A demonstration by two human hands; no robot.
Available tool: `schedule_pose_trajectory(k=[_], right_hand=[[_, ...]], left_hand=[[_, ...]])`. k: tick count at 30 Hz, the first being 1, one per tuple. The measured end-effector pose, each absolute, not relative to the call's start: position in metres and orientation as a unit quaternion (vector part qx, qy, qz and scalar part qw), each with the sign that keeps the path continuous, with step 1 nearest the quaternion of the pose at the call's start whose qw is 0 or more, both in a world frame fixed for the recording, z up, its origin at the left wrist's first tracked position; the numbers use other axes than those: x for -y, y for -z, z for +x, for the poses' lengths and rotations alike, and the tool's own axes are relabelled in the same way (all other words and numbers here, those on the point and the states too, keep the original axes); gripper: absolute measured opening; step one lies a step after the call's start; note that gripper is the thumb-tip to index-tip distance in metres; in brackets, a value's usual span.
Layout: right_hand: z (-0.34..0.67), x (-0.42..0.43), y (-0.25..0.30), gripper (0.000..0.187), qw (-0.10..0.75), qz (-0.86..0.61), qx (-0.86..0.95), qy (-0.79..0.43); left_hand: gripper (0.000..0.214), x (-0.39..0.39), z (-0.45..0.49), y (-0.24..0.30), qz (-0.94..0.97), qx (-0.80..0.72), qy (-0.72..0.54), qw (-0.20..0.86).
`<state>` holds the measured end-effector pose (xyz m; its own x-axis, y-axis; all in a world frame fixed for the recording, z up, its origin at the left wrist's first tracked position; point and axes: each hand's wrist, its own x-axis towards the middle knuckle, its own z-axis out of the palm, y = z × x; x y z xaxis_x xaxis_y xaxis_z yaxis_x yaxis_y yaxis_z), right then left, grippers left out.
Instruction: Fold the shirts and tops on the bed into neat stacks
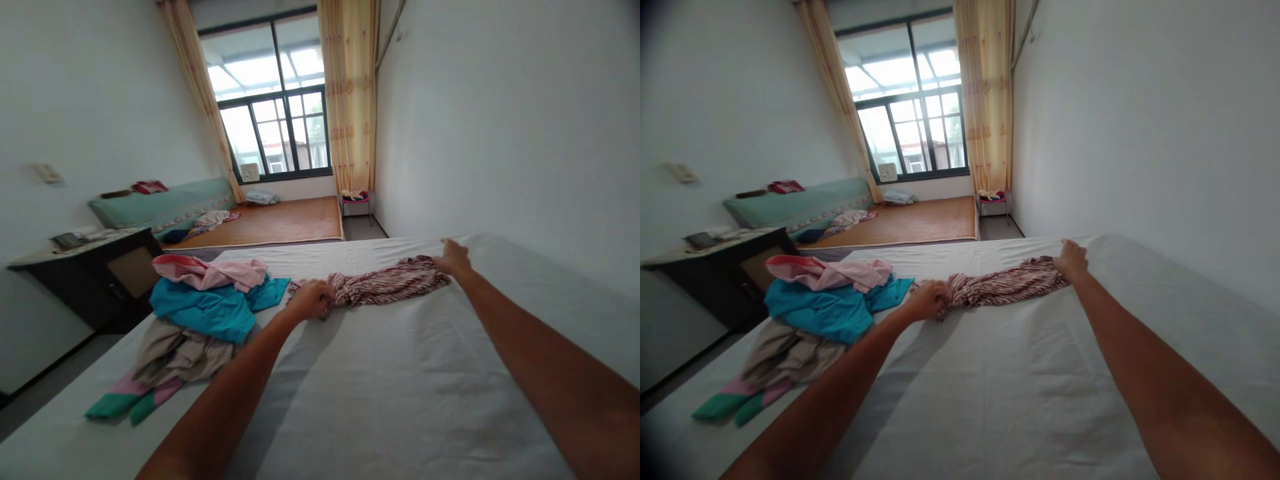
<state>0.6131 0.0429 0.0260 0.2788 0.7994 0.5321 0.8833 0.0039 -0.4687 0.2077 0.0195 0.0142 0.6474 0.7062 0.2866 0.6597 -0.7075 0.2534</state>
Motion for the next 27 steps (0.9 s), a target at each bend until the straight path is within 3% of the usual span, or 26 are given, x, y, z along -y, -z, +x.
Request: schedule_pose_trajectory(k=[3,6,9,15,19,23,25,27], right_hand=[[0.6,-0.035,0.007,0.02,0.305,-0.624,0.713,-0.1],[0.581,-0.027,0.039,0.027,0.245,-0.487,0.815,-0.198],[0.571,-0.024,0.059,0.034,0.286,-0.496,0.813,-0.11],[0.575,-0.032,0.066,0.02,0.285,-0.576,0.766,-0.013],[0.583,-0.033,0.055,0.023,0.377,-0.598,0.707,-0.029],[0.594,-0.034,0.036,0.025,0.506,-0.6,0.617,-0.06],[0.6,-0.03,0.027,0.028,0.536,-0.585,0.592,-0.141],[0.608,-0.02,0.019,0.035,0.512,-0.557,0.587,-0.289]], left_hand=[[0.024,-0.009,0.21,0.006,0.908,-0.341,-0.206,0.129],[0.028,0.0,0.198,0.015,0.867,-0.397,-0.283,0.106],[0.035,0.004,0.184,0.019,0.876,-0.401,-0.249,0.103],[0.037,-0.002,0.177,0.03,0.854,-0.452,-0.24,0.094],[0.028,-0.015,0.169,0.025,0.75,-0.5,-0.39,0.189],[0.039,-0.022,0.164,0.018,0.632,-0.478,-0.518,0.322],[0.042,-0.021,0.162,0.013,0.608,-0.471,-0.525,0.365],[0.04,-0.015,0.157,0.006,0.634,-0.47,-0.47,0.394]])
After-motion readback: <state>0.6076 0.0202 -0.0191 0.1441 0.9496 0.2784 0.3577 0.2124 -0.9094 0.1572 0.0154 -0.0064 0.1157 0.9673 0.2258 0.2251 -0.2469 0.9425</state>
